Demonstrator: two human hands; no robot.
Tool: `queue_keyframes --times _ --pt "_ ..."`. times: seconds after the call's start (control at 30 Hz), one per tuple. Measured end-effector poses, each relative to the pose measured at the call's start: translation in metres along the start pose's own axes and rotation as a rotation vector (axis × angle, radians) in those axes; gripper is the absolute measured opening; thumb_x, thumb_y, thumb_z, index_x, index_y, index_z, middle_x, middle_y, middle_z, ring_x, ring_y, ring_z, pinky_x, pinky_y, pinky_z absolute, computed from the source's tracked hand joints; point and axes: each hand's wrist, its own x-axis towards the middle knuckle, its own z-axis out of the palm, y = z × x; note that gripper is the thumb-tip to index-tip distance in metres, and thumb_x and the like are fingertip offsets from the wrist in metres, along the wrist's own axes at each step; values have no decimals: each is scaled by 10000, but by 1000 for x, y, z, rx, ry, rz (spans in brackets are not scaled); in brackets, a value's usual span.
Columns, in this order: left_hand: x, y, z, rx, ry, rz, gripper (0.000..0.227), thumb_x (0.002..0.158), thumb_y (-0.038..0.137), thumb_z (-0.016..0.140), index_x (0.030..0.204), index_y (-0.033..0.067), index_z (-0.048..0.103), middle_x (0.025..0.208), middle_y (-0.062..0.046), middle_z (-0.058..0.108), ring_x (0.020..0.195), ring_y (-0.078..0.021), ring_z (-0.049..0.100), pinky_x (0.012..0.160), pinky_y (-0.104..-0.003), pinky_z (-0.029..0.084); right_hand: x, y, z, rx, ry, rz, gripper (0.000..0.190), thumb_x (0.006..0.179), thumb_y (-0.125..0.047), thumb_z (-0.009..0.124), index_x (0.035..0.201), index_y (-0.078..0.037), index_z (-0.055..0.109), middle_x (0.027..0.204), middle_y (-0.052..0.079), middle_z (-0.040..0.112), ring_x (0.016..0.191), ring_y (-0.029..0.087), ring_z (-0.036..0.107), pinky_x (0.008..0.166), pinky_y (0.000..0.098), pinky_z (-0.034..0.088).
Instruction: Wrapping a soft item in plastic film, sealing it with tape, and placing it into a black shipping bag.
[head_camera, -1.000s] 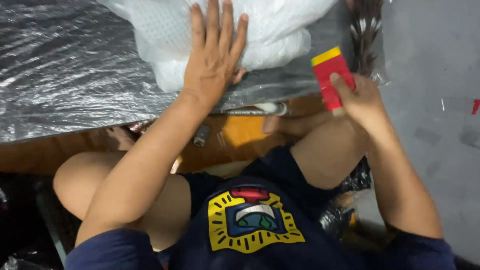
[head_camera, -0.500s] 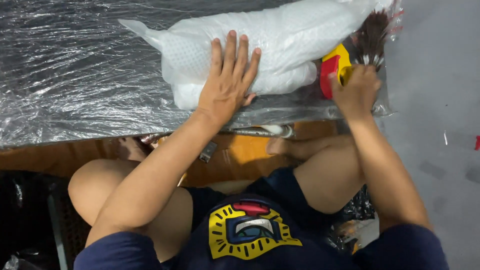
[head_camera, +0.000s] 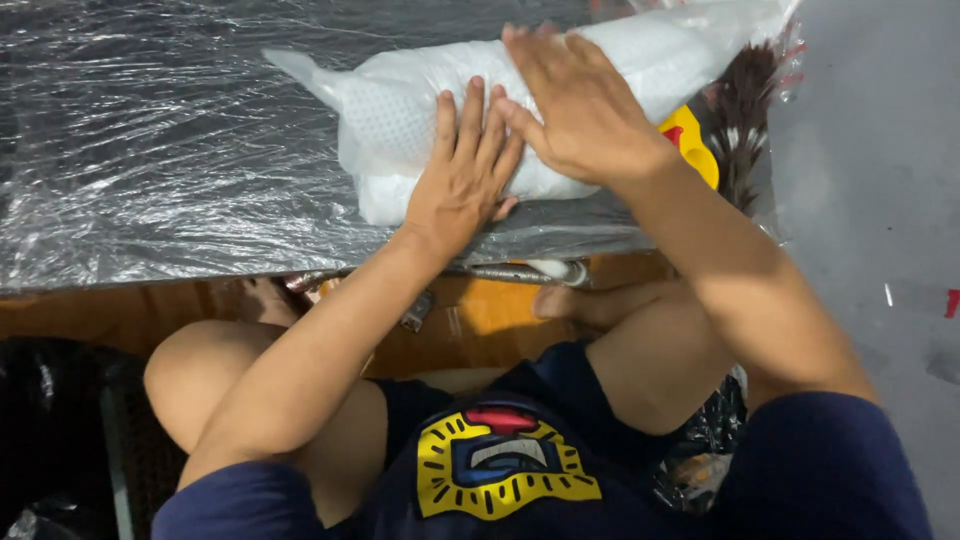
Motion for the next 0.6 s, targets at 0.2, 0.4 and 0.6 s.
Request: queue_keyframes --times 0.2,0.4,0.6 --pt "1 -5 -4 -98 6 30 973 950 628 650 1657 6 406 1658 -336 264 1516 -528 187 1222 -676 124 3 18 16 -255 182 -43 401 1135 -359 570 1218 17 682 1230 154 749 1129 311 674 987 440 395" --pt "-3 -12 -6 -372 -16 78 955 924 475 689 1645 -47 345 1644 -374 280 1501 -551 169 1195 -712 114 19 47 2 126 -285 268 555 1131 -514 405 1320 -95 716 1257 146 711 1002 392 673 893 510 495" --pt "8 -38 -11 -542 4 121 992 853 482 690 1650 -15 371 1686 -330 283 1544 -483 99 1226 -676 17 7 68 8 194 -366 302 606 1036 -593 480 1445 -166 609 1445 123 586 1211 416 575 1033 509 418"
